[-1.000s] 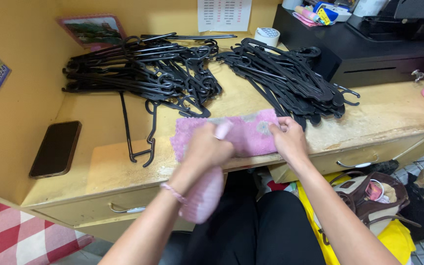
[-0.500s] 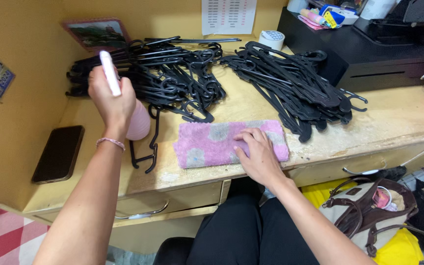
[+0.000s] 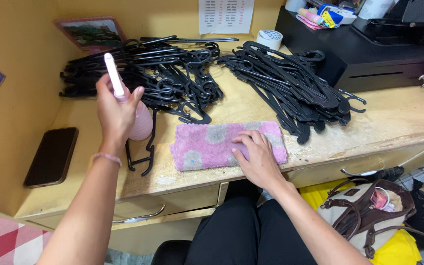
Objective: The person wipes multiple black plastic hangers with a pink cloth. They spray the cloth with a pink spray bottle, then wipe each hanger individually, handling them one at a time and placing them back on the desk.
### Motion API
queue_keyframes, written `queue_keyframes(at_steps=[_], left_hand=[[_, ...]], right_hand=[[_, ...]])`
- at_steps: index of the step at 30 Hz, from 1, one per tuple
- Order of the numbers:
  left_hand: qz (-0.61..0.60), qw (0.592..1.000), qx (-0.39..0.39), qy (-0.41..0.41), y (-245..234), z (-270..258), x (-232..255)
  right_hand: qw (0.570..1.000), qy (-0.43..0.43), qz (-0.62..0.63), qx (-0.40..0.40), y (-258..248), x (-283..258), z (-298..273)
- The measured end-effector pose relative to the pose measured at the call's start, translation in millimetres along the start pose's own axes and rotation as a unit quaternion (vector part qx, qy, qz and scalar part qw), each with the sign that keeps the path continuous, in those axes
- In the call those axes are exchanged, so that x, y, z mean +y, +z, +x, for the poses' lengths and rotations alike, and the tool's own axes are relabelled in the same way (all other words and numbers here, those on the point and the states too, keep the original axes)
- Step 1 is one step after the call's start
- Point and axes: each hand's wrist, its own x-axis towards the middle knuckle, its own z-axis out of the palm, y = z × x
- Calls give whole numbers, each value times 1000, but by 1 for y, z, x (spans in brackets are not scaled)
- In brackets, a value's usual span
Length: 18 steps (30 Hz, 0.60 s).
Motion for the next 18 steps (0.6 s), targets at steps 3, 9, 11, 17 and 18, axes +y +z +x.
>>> queue_keyframes(at_steps=[3, 9, 11, 17, 18], left_hand=[[266, 922, 190, 207, -7, -36, 23], [118, 953, 56, 274, 38, -87, 54], [62, 961, -3, 270, 68, -70, 52], [123, 972, -89, 180, 173, 0, 28], [157, 968, -105, 164, 189, 10, 25]], right_hand=[[1000, 4, -1, 3, -1, -1, 1], [998, 50, -16, 46, 7, 3, 14], [996, 67, -6, 50, 9, 8, 21], [996, 55, -11, 68, 14, 13, 19], [996, 58, -22, 70, 13, 13, 17]])
